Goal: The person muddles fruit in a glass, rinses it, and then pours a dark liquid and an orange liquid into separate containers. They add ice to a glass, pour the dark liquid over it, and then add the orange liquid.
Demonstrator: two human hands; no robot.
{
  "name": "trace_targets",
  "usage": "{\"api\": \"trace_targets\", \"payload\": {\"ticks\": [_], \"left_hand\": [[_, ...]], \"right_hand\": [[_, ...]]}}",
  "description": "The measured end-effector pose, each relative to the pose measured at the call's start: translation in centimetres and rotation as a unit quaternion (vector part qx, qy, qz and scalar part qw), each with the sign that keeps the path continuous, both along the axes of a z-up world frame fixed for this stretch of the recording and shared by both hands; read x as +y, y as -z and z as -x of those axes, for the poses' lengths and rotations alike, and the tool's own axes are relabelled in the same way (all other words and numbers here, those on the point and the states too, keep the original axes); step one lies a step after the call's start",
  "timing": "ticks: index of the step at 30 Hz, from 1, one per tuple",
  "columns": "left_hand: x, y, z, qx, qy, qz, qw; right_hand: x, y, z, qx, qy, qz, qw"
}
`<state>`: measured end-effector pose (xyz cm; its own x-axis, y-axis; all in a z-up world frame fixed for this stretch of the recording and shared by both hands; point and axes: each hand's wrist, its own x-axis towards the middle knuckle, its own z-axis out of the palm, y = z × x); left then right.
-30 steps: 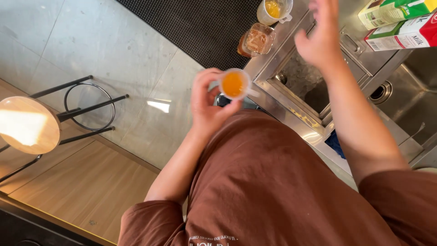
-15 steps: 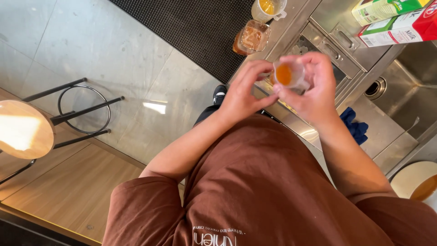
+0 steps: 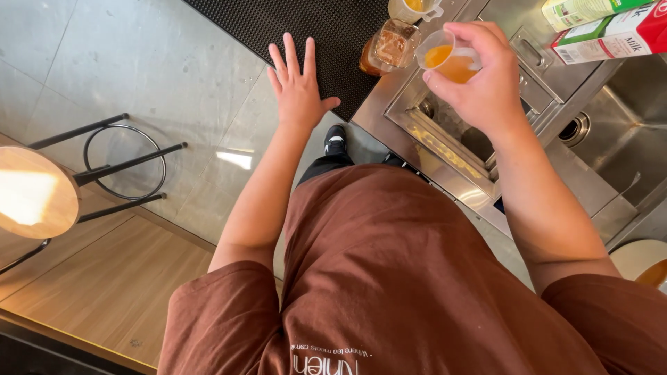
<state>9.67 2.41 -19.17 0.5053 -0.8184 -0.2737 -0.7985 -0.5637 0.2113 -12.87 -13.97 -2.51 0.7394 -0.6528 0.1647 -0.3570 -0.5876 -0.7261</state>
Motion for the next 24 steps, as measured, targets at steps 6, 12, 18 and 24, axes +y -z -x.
{"api": "trace_targets", "payload": {"ticks": [6, 12, 18, 24], "left_hand": [[-1.2, 1.3, -1.7, 0.102, 0.005, -0.048, 0.994], [-1.5, 1.9, -1.8, 0.100, 0.004, -0.057, 0.993], [-1.5, 1.7, -1.8, 0.103, 0.005, -0.059, 0.993], [-1.4, 1.3, -1.8, 0.115, 0.001, -0.045, 0.992]], "right_hand": [[-0.6, 0.0, -0.3, 0.012, -0.020, 0.025, 0.999], [-1.7, 0.7, -0.5, 0.015, -0.034, 0.074, 0.997], [-1.6, 0.0, -0.6, 0.023, -0.044, 0.064, 0.997], [-1.4, -0.8, -0.5, 0.045, -0.060, 0.060, 0.995]]}}
